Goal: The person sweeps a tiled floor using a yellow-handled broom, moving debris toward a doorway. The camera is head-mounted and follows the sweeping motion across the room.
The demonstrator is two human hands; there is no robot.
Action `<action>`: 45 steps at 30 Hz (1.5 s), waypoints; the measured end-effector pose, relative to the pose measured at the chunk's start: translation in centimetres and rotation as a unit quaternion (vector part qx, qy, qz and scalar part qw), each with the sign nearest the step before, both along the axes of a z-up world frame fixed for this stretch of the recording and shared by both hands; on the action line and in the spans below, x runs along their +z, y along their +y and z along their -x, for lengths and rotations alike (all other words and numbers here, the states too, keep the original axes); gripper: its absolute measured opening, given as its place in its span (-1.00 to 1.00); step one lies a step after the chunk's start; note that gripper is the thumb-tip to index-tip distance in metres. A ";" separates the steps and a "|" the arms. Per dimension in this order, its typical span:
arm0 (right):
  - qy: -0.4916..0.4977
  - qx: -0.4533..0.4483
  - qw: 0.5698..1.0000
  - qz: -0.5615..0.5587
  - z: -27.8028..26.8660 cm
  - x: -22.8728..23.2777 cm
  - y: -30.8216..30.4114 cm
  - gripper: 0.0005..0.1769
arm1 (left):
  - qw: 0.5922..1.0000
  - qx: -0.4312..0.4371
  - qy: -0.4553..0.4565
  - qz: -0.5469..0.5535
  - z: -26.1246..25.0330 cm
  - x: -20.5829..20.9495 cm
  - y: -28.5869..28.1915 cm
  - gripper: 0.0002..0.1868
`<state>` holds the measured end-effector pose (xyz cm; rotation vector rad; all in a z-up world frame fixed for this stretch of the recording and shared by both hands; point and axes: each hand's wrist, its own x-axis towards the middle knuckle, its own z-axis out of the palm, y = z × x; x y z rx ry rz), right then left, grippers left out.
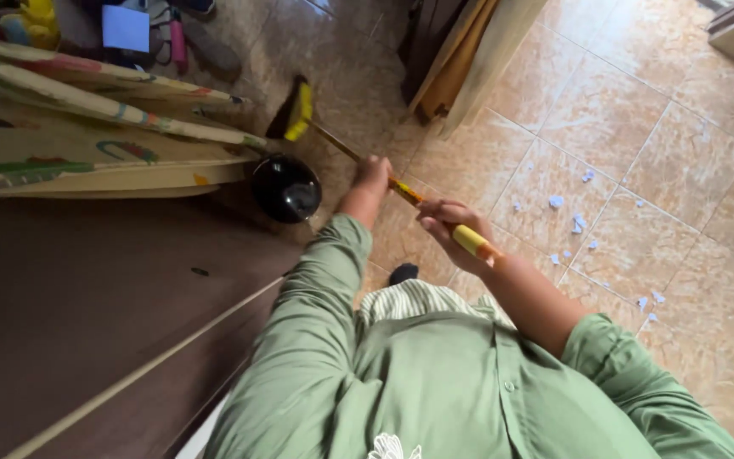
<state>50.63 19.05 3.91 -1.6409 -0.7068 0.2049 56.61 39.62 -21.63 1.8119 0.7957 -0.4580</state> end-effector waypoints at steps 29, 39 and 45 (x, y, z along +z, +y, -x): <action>0.019 -0.074 0.996 0.040 3.9 6.6 -15.0 -0.90 | 0.794 -0.533 -0.168 -0.241 0.5 2.1 -15.6 -0.85; -0.007 -0.196 0.946 0.257 4.6 14.3 -20.4 -0.74 | 0.749 -0.554 -0.357 -0.071 -3.3 4.2 -35.8 -0.87; -0.117 0.102 0.948 0.276 6.0 23.2 -19.4 -0.66 | 0.792 -0.430 -0.432 -0.013 4.5 14.6 -33.3 -0.71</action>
